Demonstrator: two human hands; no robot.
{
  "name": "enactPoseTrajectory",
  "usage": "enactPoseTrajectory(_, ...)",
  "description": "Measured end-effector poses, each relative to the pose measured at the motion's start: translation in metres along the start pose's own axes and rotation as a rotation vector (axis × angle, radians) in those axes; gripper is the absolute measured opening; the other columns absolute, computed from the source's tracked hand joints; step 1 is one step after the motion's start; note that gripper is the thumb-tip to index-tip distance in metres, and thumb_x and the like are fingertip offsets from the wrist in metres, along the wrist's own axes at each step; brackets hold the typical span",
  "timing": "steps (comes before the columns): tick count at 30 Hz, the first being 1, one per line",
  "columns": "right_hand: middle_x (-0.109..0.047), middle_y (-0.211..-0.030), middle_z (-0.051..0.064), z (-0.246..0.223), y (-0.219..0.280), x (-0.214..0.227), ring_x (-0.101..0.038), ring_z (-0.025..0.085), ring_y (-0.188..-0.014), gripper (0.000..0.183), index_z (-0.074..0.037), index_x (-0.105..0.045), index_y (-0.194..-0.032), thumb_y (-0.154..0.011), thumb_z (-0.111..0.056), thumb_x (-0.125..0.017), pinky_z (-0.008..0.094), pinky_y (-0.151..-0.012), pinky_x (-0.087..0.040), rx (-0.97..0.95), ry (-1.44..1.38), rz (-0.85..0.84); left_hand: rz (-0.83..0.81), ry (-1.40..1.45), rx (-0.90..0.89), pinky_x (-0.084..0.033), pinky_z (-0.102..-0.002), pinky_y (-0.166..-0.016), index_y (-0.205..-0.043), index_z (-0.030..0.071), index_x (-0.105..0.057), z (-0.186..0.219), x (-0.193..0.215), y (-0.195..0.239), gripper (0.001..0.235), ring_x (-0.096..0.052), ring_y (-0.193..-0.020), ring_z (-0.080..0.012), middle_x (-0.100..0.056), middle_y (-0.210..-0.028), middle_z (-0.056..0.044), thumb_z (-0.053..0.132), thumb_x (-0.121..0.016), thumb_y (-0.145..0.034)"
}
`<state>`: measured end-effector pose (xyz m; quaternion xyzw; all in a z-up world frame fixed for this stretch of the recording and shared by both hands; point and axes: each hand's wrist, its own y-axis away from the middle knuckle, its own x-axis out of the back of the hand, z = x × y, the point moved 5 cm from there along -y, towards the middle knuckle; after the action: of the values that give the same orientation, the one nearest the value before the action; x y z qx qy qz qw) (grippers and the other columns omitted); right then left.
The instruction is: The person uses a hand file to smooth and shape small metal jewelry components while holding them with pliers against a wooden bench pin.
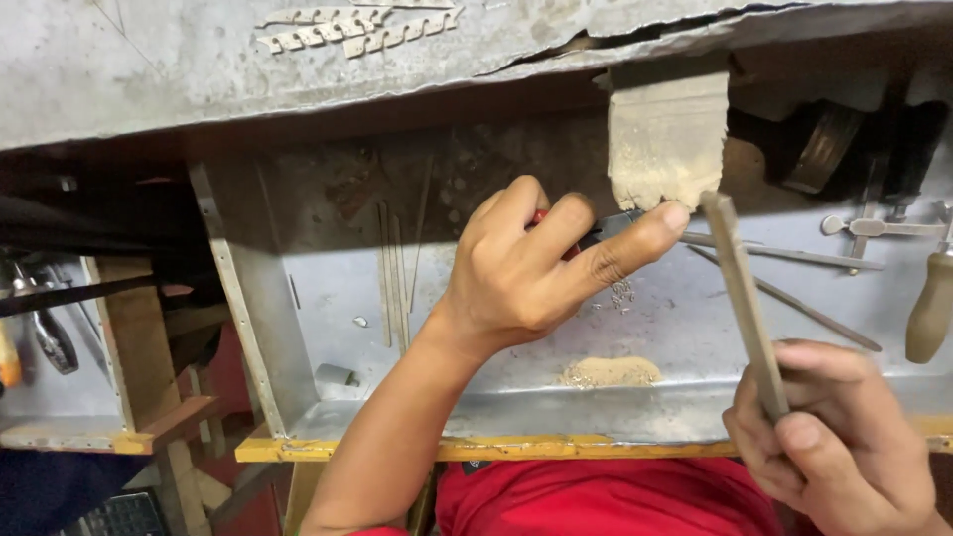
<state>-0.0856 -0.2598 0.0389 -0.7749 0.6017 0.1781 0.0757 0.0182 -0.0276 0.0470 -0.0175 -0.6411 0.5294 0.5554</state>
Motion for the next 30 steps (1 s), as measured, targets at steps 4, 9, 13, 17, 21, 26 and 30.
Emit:
enactPoseTrajectory(4,-0.047,-0.065,0.004,-0.005,-0.016,0.003,-0.043,0.009,-0.045,0.046,-0.01,-0.043,-0.149,-0.104,-0.015,-0.051,0.018,-0.039,-0.041,0.068,0.222,-0.081,0.012,-0.047,-0.035,-0.032,-0.032,-0.054,-0.143,0.033,-0.061,-0.003,-0.003,0.0,0.042,-0.023,-0.067,-0.0216,-0.028,-0.077,0.003,0.013,-0.082,-0.113)
enactPoseTrajectory(9,-0.062,-0.065,-0.002,-0.027,-0.047,0.009,-0.05,0.004,-0.047,0.05,-0.007,-0.054,-0.147,-0.097,-0.017,-0.055,0.02,-0.05,-0.045,0.005,0.989,0.06,0.014,-0.086,-0.05,-0.033,-0.031,-0.051,-0.142,0.034,-0.061,-0.001,0.005,-0.008,0.036,-0.024,-0.066,-0.0199,-0.028,-0.078,0.003,0.017,-0.077,-0.114)
enactPoseTrajectory(13,-0.071,-0.108,0.014,-0.055,-0.075,-0.011,-0.064,0.023,-0.082,0.041,-0.001,-0.066,-0.137,-0.098,-0.009,-0.071,0.034,-0.074,-0.05,0.338,1.275,-0.077,0.086,-0.133,-0.053,-0.033,-0.028,-0.048,-0.12,0.032,-0.072,0.004,0.017,-0.024,0.023,-0.024,-0.062,-0.0177,-0.026,-0.075,0.002,0.014,-0.068,-0.106)
enactPoseTrajectory(17,-0.044,-0.061,0.007,-0.042,-0.047,-0.005,-0.042,0.01,-0.041,0.054,-0.006,-0.043,-0.149,-0.099,-0.024,-0.051,0.02,-0.035,-0.03,0.073,0.484,0.143,0.082,-0.122,-0.048,-0.035,-0.029,-0.051,-0.134,0.032,-0.067,0.002,0.013,-0.013,0.034,-0.026,-0.064,-0.0189,-0.031,-0.075,0.003,0.018,-0.084,-0.108)
enactPoseTrajectory(21,-0.054,-0.065,0.005,-0.013,-0.011,-0.004,-0.045,0.007,-0.037,0.039,-0.012,-0.054,-0.143,-0.104,-0.016,-0.055,0.018,-0.025,-0.036,0.121,0.254,-0.012,0.067,-0.103,-0.032,-0.036,-0.029,-0.053,-0.14,0.035,-0.063,-0.004,0.011,-0.005,0.036,-0.027,-0.066,-0.0182,-0.031,-0.077,0.004,0.03,-0.086,-0.112)
enactPoseTrajectory(26,-0.058,-0.069,0.013,-0.025,-0.023,-0.008,-0.053,0.014,-0.049,0.046,0.007,-0.054,-0.137,-0.092,-0.002,-0.06,0.022,-0.042,-0.042,0.198,0.71,0.131,0.07,-0.169,-0.044,-0.033,-0.026,-0.048,-0.136,0.037,-0.067,0.0,0.025,-0.016,0.033,-0.025,-0.063,-0.0165,-0.027,-0.077,0.004,0.016,-0.072,-0.111)
enactPoseTrajectory(30,-0.078,-0.106,0.015,-0.063,-0.075,-0.016,-0.07,0.011,-0.068,0.039,0.005,-0.068,-0.129,-0.092,-0.005,-0.073,0.024,-0.07,-0.057,0.358,1.22,-0.01,0.015,-0.178,-0.039,-0.034,-0.029,-0.048,-0.142,0.036,-0.063,0.004,0.028,-0.012,0.035,-0.029,-0.063,-0.0175,-0.028,-0.078,0.003,0.016,-0.063,-0.114)
